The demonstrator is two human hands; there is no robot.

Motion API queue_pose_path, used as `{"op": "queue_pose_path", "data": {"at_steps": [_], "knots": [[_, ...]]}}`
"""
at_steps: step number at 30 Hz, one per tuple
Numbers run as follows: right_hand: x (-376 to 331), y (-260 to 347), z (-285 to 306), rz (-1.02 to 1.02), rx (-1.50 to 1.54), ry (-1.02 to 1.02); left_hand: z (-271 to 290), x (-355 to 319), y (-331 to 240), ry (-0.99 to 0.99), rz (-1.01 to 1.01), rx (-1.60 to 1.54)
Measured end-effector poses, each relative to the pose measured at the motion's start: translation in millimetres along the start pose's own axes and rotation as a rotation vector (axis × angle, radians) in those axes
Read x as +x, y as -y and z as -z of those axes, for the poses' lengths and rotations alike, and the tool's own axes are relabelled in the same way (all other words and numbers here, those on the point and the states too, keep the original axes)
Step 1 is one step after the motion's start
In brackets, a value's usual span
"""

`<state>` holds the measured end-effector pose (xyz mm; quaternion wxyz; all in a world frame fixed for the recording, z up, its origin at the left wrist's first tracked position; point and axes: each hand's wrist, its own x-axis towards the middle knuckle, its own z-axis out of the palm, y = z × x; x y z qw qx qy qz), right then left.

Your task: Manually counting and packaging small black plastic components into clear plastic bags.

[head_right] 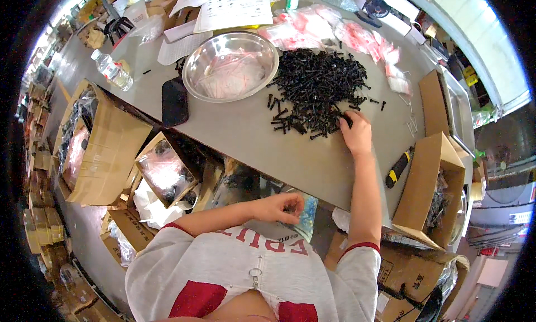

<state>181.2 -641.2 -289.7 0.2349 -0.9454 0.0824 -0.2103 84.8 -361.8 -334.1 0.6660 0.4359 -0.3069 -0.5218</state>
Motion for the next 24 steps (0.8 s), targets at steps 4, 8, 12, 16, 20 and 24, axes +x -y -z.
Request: {"op": "queue_pose_path", "data": {"at_steps": [4, 8, 12, 16, 20, 24], "knots": [[-1.3, 13.2, 1.4, 0.040, 0.021, 0.026, -0.4, 0.7, 5.7, 0.034, 0.048, 0.018], [-3.8, 14.2, 3.5, 0.146, -0.074, 0.042, -2.6, 2.3, 10.5, 0.034, 0.054, 0.042], [-1.8, 6.7, -1.0, 0.103, -0.093, -0.009, -4.2, 0.5, 7.6, 0.012, 0.080, 0.067], [5.5, -1.7, 11.6, -0.273, -0.031, 0.044, -0.7, -1.4, 12.4, 0.018, 0.089, 0.086], [8.0, -8.6, 6.0, -0.285, -0.061, -0.022, -1.7, -0.4, 12.9, -0.013, 0.161, 0.053], [9.1, 7.3, 3.8, -0.203, -0.088, 0.020, -3.7, 0.2, 11.6, -0.042, 0.171, 0.030]]}}
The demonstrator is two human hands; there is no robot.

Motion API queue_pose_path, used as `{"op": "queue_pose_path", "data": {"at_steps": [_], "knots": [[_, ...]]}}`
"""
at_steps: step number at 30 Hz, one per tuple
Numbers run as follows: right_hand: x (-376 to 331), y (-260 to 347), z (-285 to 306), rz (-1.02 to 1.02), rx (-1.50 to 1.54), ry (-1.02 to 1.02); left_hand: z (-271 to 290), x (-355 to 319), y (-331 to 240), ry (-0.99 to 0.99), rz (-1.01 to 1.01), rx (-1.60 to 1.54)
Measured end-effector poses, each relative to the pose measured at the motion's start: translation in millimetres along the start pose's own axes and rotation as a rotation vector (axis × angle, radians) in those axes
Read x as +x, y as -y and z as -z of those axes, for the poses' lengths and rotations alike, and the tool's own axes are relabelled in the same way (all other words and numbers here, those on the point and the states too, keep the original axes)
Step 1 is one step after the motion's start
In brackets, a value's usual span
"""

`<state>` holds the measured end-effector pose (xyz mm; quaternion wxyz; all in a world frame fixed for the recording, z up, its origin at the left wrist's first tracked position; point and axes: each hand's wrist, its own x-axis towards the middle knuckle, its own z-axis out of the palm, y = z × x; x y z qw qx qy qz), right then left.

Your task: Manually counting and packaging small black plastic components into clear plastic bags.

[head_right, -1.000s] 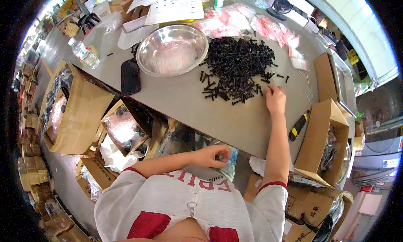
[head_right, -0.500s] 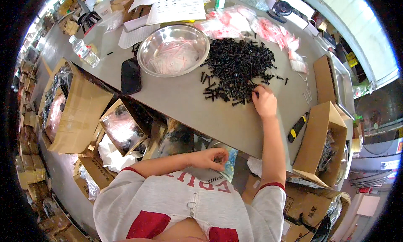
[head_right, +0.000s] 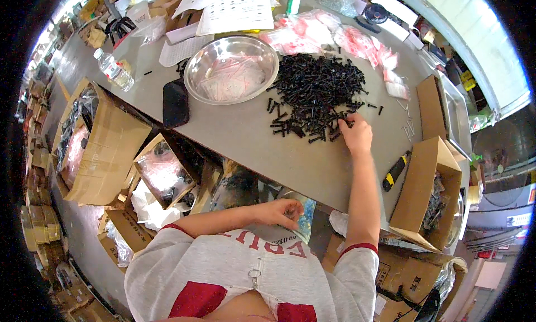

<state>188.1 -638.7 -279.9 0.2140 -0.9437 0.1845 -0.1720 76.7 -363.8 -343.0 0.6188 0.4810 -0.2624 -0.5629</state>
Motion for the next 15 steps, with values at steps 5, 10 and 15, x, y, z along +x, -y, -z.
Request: {"op": "queue_pose_path", "data": {"at_steps": [5, 10, 15], "knots": [[5.4, 1.9, -3.7, 0.006, -0.082, 0.047, -2.1, 5.0, 5.1, -0.024, -0.006, -0.002], [7.6, 2.3, 4.0, 0.035, -0.252, 0.076, -4.1, 10.0, 8.3, -0.041, -0.034, -0.029], [-10.2, -35.0, 31.3, 0.020, -0.052, 0.046, 0.2, 11.1, 4.7, -0.059, -0.004, 0.051]]}}
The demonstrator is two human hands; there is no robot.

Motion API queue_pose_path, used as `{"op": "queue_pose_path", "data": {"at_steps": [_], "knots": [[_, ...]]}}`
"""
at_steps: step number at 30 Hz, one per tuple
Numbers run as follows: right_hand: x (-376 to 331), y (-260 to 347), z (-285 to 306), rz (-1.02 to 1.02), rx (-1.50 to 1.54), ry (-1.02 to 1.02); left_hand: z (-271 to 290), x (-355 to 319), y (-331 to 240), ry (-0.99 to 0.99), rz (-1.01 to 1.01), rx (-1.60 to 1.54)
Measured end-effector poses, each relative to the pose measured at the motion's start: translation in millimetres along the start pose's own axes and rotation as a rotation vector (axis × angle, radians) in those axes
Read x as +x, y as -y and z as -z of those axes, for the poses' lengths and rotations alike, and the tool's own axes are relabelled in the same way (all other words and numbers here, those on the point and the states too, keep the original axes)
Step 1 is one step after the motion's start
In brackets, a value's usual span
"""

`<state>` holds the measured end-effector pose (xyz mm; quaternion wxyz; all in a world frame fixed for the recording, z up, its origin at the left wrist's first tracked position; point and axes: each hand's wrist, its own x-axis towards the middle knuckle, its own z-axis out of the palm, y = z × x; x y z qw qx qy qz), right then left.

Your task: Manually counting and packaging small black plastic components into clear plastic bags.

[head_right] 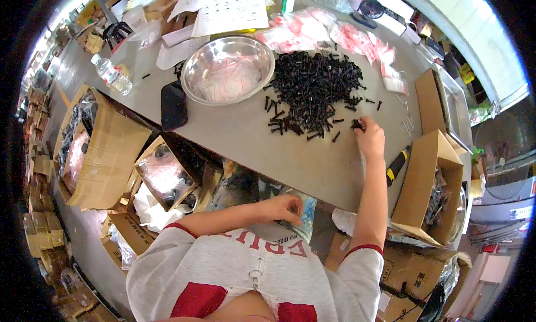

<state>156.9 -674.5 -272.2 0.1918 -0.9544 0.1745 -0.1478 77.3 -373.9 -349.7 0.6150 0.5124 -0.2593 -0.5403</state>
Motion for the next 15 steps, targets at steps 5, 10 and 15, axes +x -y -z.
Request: {"op": "queue_pose_path", "data": {"at_steps": [5, 10, 15], "knots": [[-50.9, -10.9, 32.2, 0.044, 0.126, 0.293, -3.2, 7.5, -15.3, 0.057, 0.236, -0.221], [-103.6, 29.5, 44.5, 0.253, 0.276, 0.432, -0.3, 29.9, -7.8, 0.195, 0.313, -0.440], [-131.0, 56.6, 35.3, 0.345, 0.369, 0.526, 1.9, 37.2, -5.1, 0.205, 0.398, -0.580]]}}
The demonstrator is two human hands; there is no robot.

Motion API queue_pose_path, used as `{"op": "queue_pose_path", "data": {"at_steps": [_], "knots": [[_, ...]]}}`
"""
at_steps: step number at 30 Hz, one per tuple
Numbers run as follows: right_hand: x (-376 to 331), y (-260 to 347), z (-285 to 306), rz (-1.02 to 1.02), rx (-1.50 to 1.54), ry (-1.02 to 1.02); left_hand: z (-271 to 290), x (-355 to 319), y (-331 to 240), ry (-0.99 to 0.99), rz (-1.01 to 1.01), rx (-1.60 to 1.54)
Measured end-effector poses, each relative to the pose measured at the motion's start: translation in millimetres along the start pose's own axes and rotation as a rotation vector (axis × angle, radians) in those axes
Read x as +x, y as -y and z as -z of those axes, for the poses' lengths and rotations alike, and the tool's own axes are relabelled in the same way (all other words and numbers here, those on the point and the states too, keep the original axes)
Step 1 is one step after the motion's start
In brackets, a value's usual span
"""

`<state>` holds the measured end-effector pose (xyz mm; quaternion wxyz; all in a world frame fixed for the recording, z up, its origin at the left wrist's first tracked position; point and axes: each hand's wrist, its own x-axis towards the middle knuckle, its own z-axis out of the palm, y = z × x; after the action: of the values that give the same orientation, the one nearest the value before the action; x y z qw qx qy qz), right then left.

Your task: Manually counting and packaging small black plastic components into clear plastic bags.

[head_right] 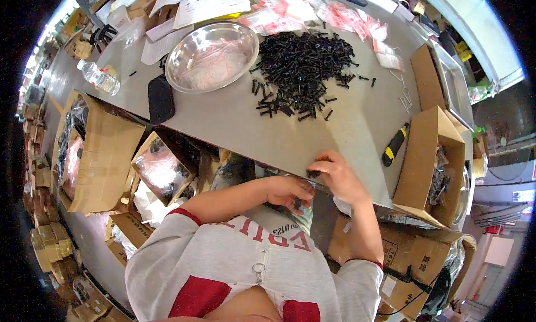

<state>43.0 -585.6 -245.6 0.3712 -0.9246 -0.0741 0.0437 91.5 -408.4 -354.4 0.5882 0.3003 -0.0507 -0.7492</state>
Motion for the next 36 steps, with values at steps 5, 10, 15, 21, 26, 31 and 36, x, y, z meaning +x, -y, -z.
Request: {"op": "queue_pose_path", "data": {"at_steps": [5, 10, 15, 21, 26, 31, 36], "knots": [[-7.3, 5.5, -12.4, 0.163, -0.040, 0.116, -0.6, -4.0, -0.3, 0.016, -0.006, -0.105], [-9.6, 21.6, -1.6, 0.145, 0.187, 0.211, -20.2, -20.4, -13.9, 0.002, -0.145, 0.345], [-14.2, 34.1, 12.5, 0.150, 0.227, 0.061, -45.0, -39.3, -51.3, 0.126, -0.368, 0.668], [-10.8, 50.3, 18.7, 0.215, -0.003, -0.092, -42.4, -33.2, -63.9, 0.101, -0.437, 0.820], [-13.1, 53.6, 25.4, 0.240, 0.187, -0.076, -48.9, -36.6, -67.9, -0.002, -0.638, 0.835], [-1.0, 55.2, 31.8, 0.250, -0.174, -0.225, -23.7, -20.0, -82.7, -0.072, -0.760, 0.963], [11.3, 39.5, 13.4, 0.279, -0.270, -0.230, -27.4, -29.7, -85.6, -0.196, -0.696, 1.126]]}}
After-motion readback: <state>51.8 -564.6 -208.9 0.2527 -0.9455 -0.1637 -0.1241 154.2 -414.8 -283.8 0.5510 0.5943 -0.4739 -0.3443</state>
